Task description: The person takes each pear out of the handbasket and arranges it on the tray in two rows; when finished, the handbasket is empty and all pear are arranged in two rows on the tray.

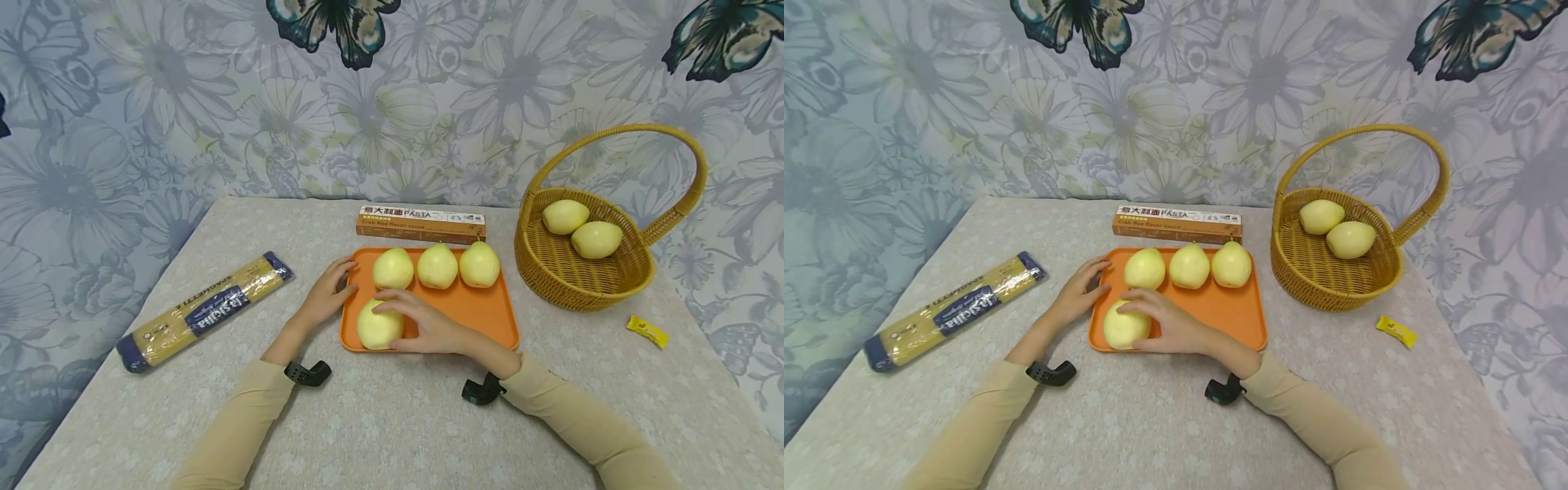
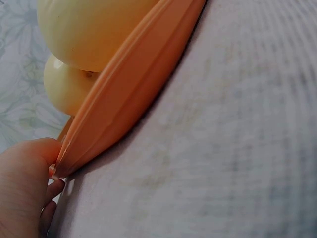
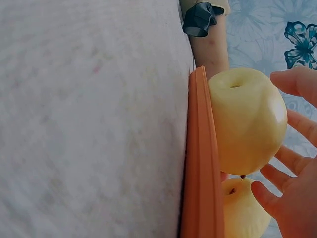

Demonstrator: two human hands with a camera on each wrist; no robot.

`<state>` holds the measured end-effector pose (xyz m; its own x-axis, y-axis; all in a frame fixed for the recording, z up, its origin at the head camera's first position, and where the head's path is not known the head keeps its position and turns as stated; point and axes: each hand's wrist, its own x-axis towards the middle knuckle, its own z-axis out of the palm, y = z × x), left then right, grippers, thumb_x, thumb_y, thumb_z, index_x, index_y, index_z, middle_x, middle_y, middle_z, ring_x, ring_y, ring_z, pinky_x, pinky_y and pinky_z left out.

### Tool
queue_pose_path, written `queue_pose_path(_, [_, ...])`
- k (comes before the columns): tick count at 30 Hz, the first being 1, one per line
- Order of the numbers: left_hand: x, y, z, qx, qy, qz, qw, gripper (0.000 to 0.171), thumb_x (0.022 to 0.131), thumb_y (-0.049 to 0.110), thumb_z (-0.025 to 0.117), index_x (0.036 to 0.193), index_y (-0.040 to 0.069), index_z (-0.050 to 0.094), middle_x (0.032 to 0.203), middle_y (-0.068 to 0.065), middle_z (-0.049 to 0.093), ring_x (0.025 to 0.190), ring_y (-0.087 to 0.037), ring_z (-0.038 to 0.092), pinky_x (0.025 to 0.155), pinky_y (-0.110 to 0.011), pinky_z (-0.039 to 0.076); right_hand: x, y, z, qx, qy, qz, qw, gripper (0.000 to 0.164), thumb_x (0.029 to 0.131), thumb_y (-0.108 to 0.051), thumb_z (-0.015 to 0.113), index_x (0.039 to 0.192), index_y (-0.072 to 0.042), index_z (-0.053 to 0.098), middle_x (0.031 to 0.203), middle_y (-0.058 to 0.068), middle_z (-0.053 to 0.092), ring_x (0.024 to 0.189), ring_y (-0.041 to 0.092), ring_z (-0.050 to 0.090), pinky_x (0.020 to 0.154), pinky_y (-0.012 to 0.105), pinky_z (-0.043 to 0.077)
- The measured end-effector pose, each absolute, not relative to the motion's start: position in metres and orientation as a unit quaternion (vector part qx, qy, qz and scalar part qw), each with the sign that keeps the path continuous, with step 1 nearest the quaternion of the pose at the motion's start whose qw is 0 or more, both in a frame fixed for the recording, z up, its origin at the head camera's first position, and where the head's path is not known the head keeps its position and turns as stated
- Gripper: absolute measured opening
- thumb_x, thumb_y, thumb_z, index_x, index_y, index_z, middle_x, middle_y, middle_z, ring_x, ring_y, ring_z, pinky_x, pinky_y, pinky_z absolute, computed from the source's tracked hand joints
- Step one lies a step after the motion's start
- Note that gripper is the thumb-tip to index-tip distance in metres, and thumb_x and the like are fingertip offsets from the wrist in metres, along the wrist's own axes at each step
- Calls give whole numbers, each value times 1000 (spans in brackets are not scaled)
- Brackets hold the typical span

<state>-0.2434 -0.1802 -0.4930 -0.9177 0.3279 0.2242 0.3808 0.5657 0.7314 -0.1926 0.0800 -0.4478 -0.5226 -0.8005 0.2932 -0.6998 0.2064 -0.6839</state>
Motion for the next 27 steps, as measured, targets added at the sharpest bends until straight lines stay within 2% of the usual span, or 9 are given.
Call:
queue_pose_path(4, [-244,-180,-493,-204,-883,-422,32,48,95,14,57,139,0,44,151,-16,35,140,-35,32,117,-50,28,-193,81,-447,-483,774,-404,64,52,84,-19,71,132,-15,52,148,14,38,142,31,30,115,50,31])
queue_pose_path(11, [-243,-180,-493,-207,-882,-422,36,49,95,15,57,140,0,43,151,-17,35,140,-36,32,116,-50,28,-196,89,-434,-453,775,-435,73,47,87,-16,69,132,-14,53,147,12,40,139,22,35,112,50,34])
queue_pose_path(15, [-242,-181,-494,-205,-881,-426,33,49,95,14,57,140,-1,43,151,-18,34,141,-37,31,116,-50,28,-206,101,-420,-420,780,-464,27,44,86,-9,69,128,-6,56,143,13,45,135,25,40,110,49,36])
queue_pose_path(19, [-242,-181,-495,-201,-880,-430,27,49,95,14,57,140,0,43,151,-17,33,141,-36,31,117,-49,28,-220,126,-405,-378,785,-490,-37,42,85,1,67,125,-2,57,138,16,49,132,28,42,109,50,37])
queue_pose_path(22, [-241,-180,-494,-199,-879,-432,26,49,95,15,57,140,0,43,152,-17,33,141,-36,31,117,-49,28,-231,154,-393,-342,792,-498,-84,40,86,5,64,124,-3,58,135,17,52,128,22,46,106,41,40])
queue_pose_path(24, [-242,-180,-493,-200,-879,-433,27,49,95,15,57,140,1,43,152,-17,33,141,-36,30,117,-49,28,-239,174,-387,-312,796,-505,-119,36,87,5,62,123,-1,59,132,17,54,124,13,48,103,32,42])
queue_pose_path(27, [-241,-180,-493,-202,-879,-430,30,49,95,15,58,140,0,43,151,-17,34,141,-36,31,117,-50,27,-250,207,-379,-255,796,-525,-162,32,89,5,60,121,3,59,127,9,56,117,3,48,96,19,41])
